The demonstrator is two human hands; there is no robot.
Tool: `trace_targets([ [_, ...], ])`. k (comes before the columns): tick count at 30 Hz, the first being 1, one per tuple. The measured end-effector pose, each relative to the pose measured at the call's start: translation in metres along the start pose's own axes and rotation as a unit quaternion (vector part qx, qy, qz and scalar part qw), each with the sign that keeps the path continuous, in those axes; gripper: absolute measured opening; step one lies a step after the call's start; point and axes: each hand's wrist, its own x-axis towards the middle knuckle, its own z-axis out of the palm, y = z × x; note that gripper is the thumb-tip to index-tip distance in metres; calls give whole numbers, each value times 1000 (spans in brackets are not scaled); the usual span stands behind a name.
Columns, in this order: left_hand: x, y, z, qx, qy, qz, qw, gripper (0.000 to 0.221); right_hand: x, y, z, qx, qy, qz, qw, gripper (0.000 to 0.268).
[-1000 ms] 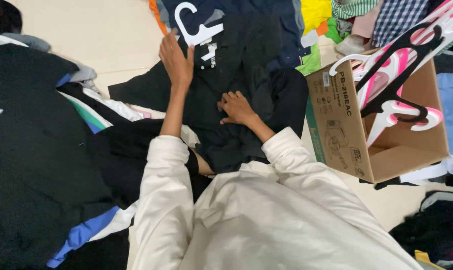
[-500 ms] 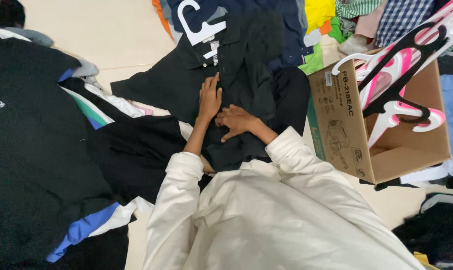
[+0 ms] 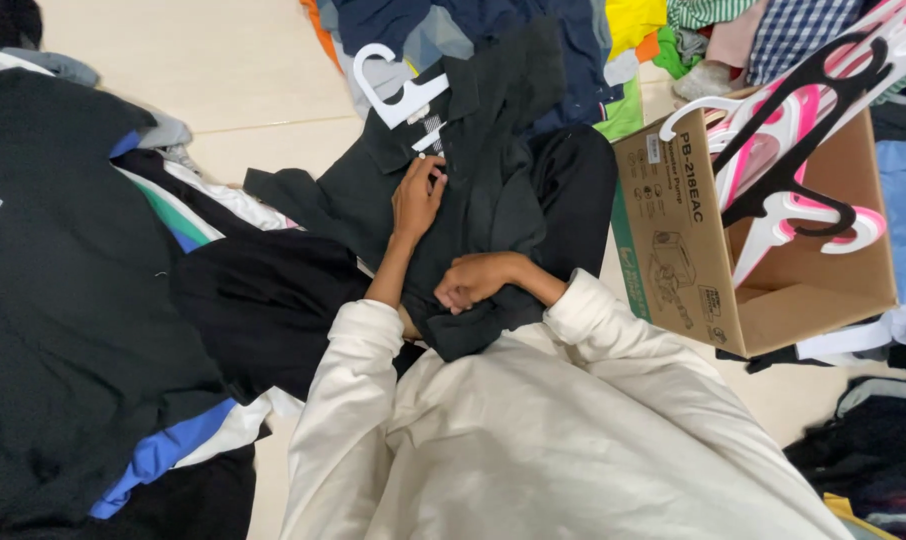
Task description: The person is organizing a pile of clothes by putting individual shirts onto hangers.
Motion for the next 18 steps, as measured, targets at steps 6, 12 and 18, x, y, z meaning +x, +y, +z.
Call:
trace_targets([
  [6, -5, 11, 8, -16, 29, -34, 999, 40, -15, 12, -41, 111, 190, -22, 975, 27],
  [12, 1, 16, 29, 30, 107, -103, 988, 20, 8, 84, -93, -96, 573, 116, 806, 12],
  [18, 3, 8, 58, 63, 129, -151, 978, 12, 42, 112, -82, -267, 556, 359, 701, 39],
])
